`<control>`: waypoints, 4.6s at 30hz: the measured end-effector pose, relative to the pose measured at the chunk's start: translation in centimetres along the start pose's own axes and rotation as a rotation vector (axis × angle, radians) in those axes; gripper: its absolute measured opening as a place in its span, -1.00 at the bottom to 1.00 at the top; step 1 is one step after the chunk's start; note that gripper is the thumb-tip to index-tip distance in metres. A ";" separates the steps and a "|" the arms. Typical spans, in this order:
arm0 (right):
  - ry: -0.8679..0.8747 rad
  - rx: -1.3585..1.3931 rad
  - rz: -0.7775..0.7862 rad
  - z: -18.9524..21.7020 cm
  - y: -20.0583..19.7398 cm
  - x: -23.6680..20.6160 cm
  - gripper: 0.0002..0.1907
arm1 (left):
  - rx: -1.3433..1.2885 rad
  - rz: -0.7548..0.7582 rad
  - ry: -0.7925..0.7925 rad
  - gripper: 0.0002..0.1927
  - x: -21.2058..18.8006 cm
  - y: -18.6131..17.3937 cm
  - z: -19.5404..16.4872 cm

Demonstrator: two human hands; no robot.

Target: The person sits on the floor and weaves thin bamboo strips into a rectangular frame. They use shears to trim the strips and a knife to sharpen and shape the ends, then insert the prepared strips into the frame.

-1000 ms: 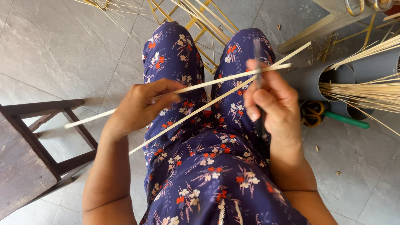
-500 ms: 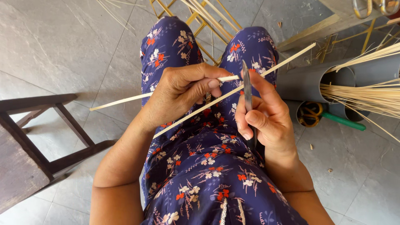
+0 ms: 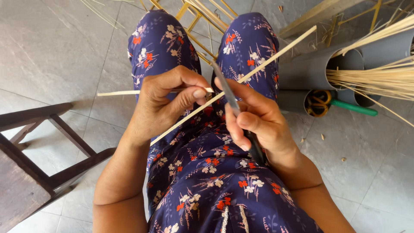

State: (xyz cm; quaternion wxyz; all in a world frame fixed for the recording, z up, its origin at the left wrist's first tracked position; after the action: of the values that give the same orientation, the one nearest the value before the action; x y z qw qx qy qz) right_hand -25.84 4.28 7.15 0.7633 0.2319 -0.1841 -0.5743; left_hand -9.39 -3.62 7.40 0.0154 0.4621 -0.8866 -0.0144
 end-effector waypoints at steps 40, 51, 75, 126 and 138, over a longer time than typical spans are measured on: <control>0.006 0.057 0.049 -0.7 0.6 -0.6 -0.33 | -0.015 0.047 0.130 -0.89 -0.5 -0.2 -1.1; 0.014 0.132 0.091 -0.8 0.2 -0.8 -0.42 | -0.032 0.065 0.110 -0.88 -0.5 0.1 -1.1; 0.038 0.216 0.049 -0.6 0.2 -0.6 -0.53 | 0.003 0.022 0.088 -0.88 -0.4 0.8 -1.2; 0.109 0.208 0.050 -1.1 0.6 2.1 -0.51 | 0.062 0.148 0.005 -0.88 0.1 0.5 -0.4; 0.166 0.126 0.037 -1.7 2.0 3.4 -0.51 | 0.881 -0.169 0.411 -0.59 -1.4 -1.3 -11.0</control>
State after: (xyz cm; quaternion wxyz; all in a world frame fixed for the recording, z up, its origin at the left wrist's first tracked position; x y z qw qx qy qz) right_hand -22.39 1.69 6.98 0.7702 0.3228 -0.1601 -0.5262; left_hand -7.01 -3.33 18.34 -0.0082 0.4884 -0.7463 0.4521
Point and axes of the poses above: each hand's wrist, its own x-axis towards the middle knuckle, its own y-axis out of the palm, z = x × y, the point moved 7 cm from there along x, towards the middle knuckle, and after that the axes turned 10 degrees about -y, right-handed, at the moved point
